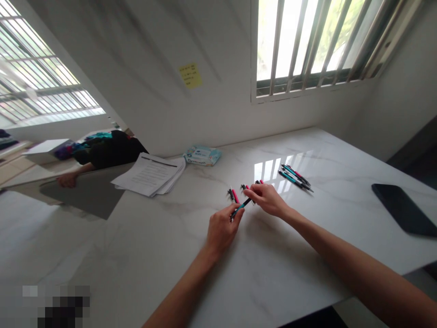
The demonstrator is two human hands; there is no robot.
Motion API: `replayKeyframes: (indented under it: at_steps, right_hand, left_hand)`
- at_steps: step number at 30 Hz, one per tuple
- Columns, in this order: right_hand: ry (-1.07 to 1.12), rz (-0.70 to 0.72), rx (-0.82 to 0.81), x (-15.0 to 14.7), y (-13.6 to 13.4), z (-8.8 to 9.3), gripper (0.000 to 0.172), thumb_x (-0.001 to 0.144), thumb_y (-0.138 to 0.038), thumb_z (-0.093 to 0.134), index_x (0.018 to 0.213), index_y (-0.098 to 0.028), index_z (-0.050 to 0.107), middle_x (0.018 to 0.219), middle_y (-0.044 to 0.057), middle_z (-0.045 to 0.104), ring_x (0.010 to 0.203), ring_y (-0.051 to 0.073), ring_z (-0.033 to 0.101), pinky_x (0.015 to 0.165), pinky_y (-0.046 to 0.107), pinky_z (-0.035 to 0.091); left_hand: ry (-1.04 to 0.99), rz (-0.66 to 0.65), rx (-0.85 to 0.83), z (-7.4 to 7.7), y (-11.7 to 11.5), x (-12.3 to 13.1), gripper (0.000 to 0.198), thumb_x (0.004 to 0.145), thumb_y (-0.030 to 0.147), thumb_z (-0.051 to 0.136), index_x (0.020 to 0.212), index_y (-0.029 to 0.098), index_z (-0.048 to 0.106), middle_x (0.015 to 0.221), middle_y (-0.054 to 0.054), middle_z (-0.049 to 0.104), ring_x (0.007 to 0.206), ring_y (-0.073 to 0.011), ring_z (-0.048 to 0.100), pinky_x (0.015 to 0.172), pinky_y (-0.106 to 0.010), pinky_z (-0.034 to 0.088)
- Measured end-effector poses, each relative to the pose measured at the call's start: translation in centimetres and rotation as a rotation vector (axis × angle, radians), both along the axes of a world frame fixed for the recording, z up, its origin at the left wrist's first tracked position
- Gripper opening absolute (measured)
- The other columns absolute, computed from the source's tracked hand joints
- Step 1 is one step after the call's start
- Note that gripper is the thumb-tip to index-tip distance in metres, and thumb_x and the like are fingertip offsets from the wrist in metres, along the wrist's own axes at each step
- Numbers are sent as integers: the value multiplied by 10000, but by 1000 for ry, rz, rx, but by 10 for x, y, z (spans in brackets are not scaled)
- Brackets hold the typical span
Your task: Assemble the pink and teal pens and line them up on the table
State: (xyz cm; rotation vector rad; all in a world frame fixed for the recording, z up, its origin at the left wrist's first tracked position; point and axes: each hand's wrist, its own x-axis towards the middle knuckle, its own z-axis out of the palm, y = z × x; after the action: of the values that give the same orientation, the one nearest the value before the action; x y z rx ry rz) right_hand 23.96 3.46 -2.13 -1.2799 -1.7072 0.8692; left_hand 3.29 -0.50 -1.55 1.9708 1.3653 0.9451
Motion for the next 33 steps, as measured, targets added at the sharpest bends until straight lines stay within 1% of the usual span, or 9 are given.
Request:
replayKeyframes:
  at_steps: [5,8,10,13,18,21,23,28,33]
  right_hand:
    - [112,35,-20,-8,-3,-1,463,861,-632,700,708,-209,592,600,-34,535,564,131,450,526,265,315]
    - [238,74,-54,-14,-6,0,441,822,-628,745,748,-214,611,636,-27,569,577,136,476,530,269,345]
    - [322,82,-54,-18,-8,1,444,821,-631,744,738,-221,594,669,-12,606,600,148,515,545,278,384]
    - [401,108,-50,-21,-10,3,442,831,-624,738,725,-230,566,688,0,632,627,162,560,567,290,429]
    - [437,198,-52,-18,-12,8,335,890,-532,715,849,-223,591,759,6,649,704,170,618,626,292,472]
    - [401,203,-21,-13,-11,11,295,909,-481,697,1037,-225,627,912,32,687,870,187,656,740,304,512]
    - [382,203,-17,-11,-10,12,288,910,-462,694,1063,-223,645,964,41,697,924,190,659,781,310,518]
    - [386,182,-59,-11,-9,11,274,854,-421,767,987,-200,676,896,39,721,816,179,672,697,298,518]
    - [506,274,-92,-9,-7,12,277,836,-350,769,1056,-202,687,1055,68,744,887,187,714,757,314,554]
  left_hand:
    - [-50,-22,4,-4,-1,1,305,921,340,633,1201,320,753,1093,-56,784,869,-262,689,823,-320,446]
    - [-67,-40,6,-3,-1,2,324,935,307,586,1222,309,737,1136,-56,774,984,-280,693,870,-329,459]
    - [-46,-72,-7,-2,-1,2,310,966,321,545,1213,292,730,1068,-54,778,933,-264,699,835,-317,462]
    - [-45,-119,-70,-1,1,2,298,1005,398,498,1107,258,741,855,-31,742,732,-213,654,698,-284,432]
    - [-214,-165,-234,-6,7,0,403,1009,523,457,918,211,695,634,24,510,568,-147,455,569,-249,350]
    - [-298,-150,-316,-9,10,-3,458,1015,557,413,895,200,673,608,43,422,523,-127,352,517,-241,294]
    - [-292,-134,-312,-9,11,-5,467,1011,571,419,887,197,671,617,46,403,524,-123,329,511,-241,278]
    - [-240,-132,-271,-8,11,-5,474,1006,582,433,895,192,679,627,43,388,559,-130,353,542,-247,291]
    - [-240,-117,-275,-11,12,-5,485,1016,580,416,904,186,673,630,46,386,561,-127,348,555,-247,290]
